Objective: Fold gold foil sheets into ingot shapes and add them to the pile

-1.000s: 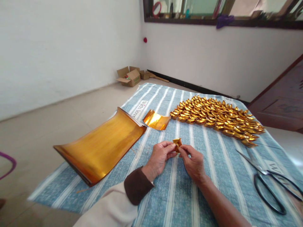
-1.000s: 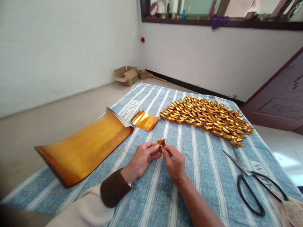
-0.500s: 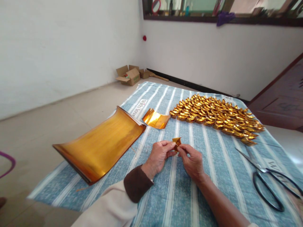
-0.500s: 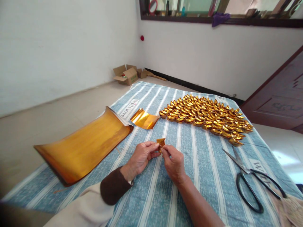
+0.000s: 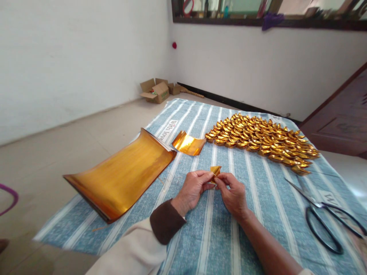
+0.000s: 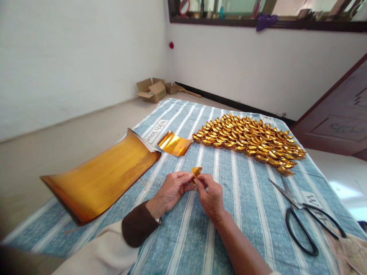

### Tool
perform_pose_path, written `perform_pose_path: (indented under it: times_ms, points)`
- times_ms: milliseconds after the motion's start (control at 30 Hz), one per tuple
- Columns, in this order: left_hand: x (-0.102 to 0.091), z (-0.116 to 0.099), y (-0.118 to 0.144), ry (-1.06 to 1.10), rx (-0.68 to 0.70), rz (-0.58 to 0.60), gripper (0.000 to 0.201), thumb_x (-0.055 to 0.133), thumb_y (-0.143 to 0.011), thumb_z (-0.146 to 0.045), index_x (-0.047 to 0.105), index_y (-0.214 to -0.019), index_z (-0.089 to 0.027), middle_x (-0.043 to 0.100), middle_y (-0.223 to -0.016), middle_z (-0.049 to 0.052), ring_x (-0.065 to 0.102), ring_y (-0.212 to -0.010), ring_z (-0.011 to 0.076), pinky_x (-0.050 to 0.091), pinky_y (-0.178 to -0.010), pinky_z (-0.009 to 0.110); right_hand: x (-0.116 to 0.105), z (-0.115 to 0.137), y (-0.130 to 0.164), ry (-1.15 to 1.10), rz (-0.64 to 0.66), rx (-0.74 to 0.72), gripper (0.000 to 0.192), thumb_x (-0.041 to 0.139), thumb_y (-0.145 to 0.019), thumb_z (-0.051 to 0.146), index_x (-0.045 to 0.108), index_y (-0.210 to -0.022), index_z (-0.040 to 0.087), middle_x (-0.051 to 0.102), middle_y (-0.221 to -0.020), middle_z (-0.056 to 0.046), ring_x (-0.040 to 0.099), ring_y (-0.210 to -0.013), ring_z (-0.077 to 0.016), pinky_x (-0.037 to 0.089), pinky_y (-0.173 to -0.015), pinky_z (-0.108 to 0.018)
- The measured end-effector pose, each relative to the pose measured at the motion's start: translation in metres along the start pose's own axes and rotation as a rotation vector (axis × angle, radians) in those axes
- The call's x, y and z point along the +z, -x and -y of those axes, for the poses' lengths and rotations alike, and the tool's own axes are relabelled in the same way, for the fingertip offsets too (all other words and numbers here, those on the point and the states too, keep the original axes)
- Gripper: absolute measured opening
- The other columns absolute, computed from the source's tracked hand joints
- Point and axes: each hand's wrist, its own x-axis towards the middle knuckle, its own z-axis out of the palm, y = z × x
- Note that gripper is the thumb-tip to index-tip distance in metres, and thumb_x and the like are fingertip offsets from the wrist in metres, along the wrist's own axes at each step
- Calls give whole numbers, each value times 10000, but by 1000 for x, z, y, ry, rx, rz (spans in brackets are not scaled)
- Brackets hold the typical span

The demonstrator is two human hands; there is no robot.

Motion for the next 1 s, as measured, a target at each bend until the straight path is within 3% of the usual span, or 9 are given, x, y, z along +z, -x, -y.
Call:
perform_pose_path:
  times_ms: [267, 500, 767, 1000]
  points:
    - [-6, 0, -2, 38, -50, 52, 170, 804, -673, -211, 705, -695, -75, 675, -711, 69, 630, -682, 137, 538, -666, 243, 1, 0, 2, 29, -16, -8, 189, 592, -868, 366, 636, -961, 207, 725, -815, -25, 698, -697, -172, 560, -649, -276]
    - [-11, 3, -6, 130, -56, 35, 133, 761, -714, -190, 659, -705, -105, 634, -670, 25, 618, -637, 113, 533, -667, 234, -2, 1, 2, 109, 39, -145, 306, 602, -868, 351, 632, -1152, 240, 741, -905, -36, 703, -736, -183, 576, -715, -317]
    - [-9, -1, -3, 207, -111, 61, 35, 693, -772, -117, 682, -753, -90, 693, -779, 74, 651, -696, 132, 544, -682, 239, -7, 0, -2, 270, 4, -351, 288, 538, -932, 336, 673, -1143, 194, 719, -798, -61, 676, -684, -189, 545, -644, -309]
    - [-8, 0, -3, 266, -160, 80, 46, 651, -792, -83, 697, -788, -79, 702, -826, 90, 652, -730, 143, 551, -722, 271, -10, 4, -2, 237, 15, -313, 282, 508, -948, 330, 680, -1132, 203, 693, -773, -47, 645, -673, -174, 523, -639, -302]
